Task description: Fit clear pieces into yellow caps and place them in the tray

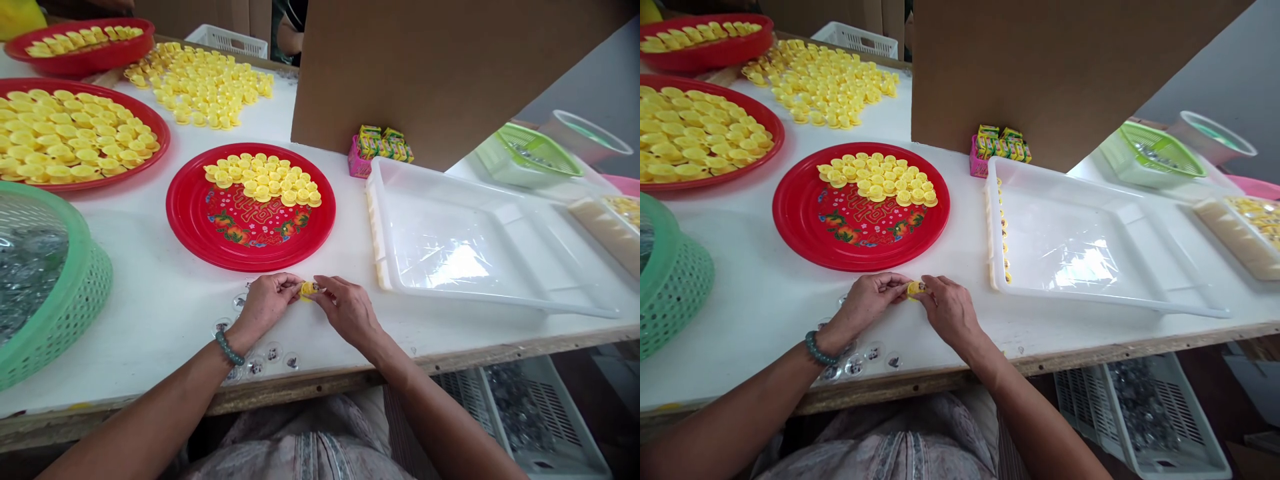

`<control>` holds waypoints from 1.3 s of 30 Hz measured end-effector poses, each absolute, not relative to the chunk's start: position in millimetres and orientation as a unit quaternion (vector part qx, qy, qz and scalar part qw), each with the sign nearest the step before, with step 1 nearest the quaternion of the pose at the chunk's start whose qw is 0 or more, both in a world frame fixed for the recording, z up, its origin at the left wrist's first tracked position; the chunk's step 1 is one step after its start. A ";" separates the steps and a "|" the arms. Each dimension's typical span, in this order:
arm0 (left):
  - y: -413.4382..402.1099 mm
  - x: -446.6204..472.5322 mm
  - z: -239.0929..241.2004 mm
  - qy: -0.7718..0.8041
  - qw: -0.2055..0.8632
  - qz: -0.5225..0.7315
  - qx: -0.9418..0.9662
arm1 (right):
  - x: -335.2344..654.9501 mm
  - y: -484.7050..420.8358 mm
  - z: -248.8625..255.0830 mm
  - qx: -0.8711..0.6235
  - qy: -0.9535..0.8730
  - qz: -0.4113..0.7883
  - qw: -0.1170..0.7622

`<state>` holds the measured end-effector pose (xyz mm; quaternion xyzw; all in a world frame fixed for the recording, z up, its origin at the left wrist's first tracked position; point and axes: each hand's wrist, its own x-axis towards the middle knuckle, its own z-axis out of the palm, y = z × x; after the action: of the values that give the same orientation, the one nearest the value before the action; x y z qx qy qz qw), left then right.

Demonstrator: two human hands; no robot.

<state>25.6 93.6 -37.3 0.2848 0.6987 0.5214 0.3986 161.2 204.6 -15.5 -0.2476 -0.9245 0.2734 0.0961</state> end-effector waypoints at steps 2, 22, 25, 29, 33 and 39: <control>93.8 26.2 -37.1 0.704 0.393 0.518 0.286 | 160.1 207.9 -15.4 -0.231 -0.926 0.285 0.088; 95.2 26.8 -39.1 0.677 0.444 0.535 0.240 | 153.5 220.8 -11.1 -0.079 -0.956 0.272 0.081; 94.7 25.7 -40.1 0.679 0.446 0.530 0.244 | 150.7 226.7 -10.9 -0.052 -0.954 0.288 0.069; 91.8 24.7 -40.5 0.668 0.451 0.526 0.270 | 147.7 232.9 -10.4 -0.028 -0.952 0.301 0.050; 90.2 26.0 -37.3 0.683 0.436 0.517 0.275 | 150.8 232.1 -12.4 -0.067 -0.927 0.366 0.053; 91.8 29.2 -33.7 0.693 0.424 0.515 0.274 | 160.5 216.3 -17.8 -0.206 -0.907 0.352 0.109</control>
<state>29.2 91.8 -33.7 0.2737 0.6926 0.5153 0.4241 160.5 216.3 -17.8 -0.2059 -0.9065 0.3522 0.1086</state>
